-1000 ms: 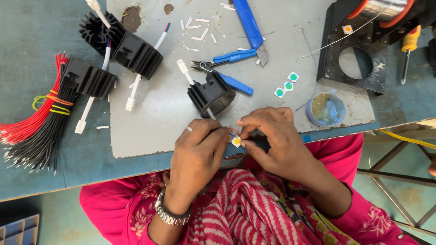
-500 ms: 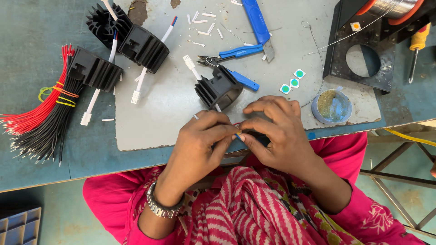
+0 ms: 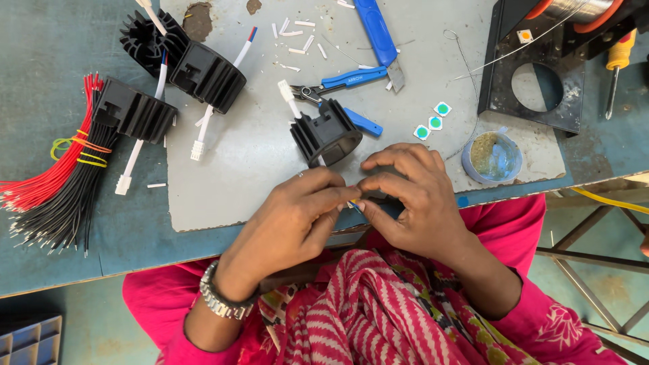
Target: The person strips the insulation from wires using a utility knife and pliers, then applies solder to the exposed ends with a soldering iron. They handle multiple wires and components on a workbench, preparing them for assembly.
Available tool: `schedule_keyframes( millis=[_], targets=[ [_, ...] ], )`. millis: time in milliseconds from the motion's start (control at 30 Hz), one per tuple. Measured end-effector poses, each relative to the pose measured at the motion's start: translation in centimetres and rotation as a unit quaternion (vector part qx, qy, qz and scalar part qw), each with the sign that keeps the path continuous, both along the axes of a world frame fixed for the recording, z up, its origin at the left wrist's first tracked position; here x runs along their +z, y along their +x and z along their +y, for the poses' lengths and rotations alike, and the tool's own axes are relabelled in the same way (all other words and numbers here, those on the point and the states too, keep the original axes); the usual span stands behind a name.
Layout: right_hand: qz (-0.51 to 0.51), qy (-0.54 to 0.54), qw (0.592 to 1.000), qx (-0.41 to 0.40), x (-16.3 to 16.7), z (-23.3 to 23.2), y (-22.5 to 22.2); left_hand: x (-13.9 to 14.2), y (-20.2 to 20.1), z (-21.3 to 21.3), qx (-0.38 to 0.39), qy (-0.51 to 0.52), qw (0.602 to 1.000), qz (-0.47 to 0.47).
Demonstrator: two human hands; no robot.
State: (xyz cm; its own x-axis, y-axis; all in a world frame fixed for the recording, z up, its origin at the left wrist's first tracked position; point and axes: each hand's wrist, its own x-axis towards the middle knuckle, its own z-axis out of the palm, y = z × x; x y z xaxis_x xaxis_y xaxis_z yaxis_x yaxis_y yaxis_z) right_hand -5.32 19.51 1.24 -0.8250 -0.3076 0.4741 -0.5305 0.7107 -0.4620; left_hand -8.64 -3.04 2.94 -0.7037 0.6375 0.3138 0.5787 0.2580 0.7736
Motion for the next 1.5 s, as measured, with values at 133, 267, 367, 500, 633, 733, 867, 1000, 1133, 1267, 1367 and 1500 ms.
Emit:
schedule_keyframes(
  millis=[133,267,367,500,633,733,867,1000,1133,1267,1367,1500],
  targets=[
    [0.003,0.003,1.000,-0.006,-0.1,-0.1,0.0,0.8,-0.5,0.0,-0.016,-0.029,0.999,-0.003],
    [-0.002,-0.001,1.000,-0.006,-0.1,0.0,0.0,1.2,-0.7,0.3,-0.020,-0.068,0.997,0.024],
    [-0.004,-0.005,1.000,-0.006,-0.1,0.0,0.1,1.2,-1.0,0.4,-0.029,-0.068,0.997,0.039],
    [0.002,-0.004,1.000,-0.006,-0.1,0.0,0.2,1.0,-1.3,0.2,-0.029,-0.028,0.999,0.016],
    [0.000,-0.003,1.000,-0.004,-0.2,0.2,0.2,0.5,-1.4,0.3,0.010,-0.033,0.999,-0.038],
    [-0.001,-0.002,1.000,-0.004,-0.3,0.3,0.2,0.2,-1.3,0.2,0.026,-0.035,0.997,-0.060],
    [0.000,-0.003,1.000,-0.006,-0.5,0.4,0.2,0.2,-1.7,-0.6,-0.039,-0.005,0.997,-0.062],
    [-0.001,-0.007,1.000,-0.006,-0.5,0.4,0.2,0.5,-2.5,-0.9,-0.126,-0.004,0.991,-0.033],
    [0.003,-0.004,1.000,-0.006,-0.5,0.3,0.2,1.1,-2.3,-0.5,-0.124,-0.066,0.990,-0.032],
    [-0.005,-0.003,1.000,-0.007,-0.5,0.3,0.2,1.3,-1.9,-0.2,-0.101,-0.070,0.992,-0.016],
    [0.001,-0.003,1.000,-0.008,-0.5,0.3,0.2,1.1,-1.8,-0.2,-0.083,-0.054,0.995,-0.003],
    [0.003,0.001,1.000,-0.007,-0.5,0.3,0.2,0.4,-1.4,0.1,-0.013,-0.053,0.997,-0.062]
  ],
)
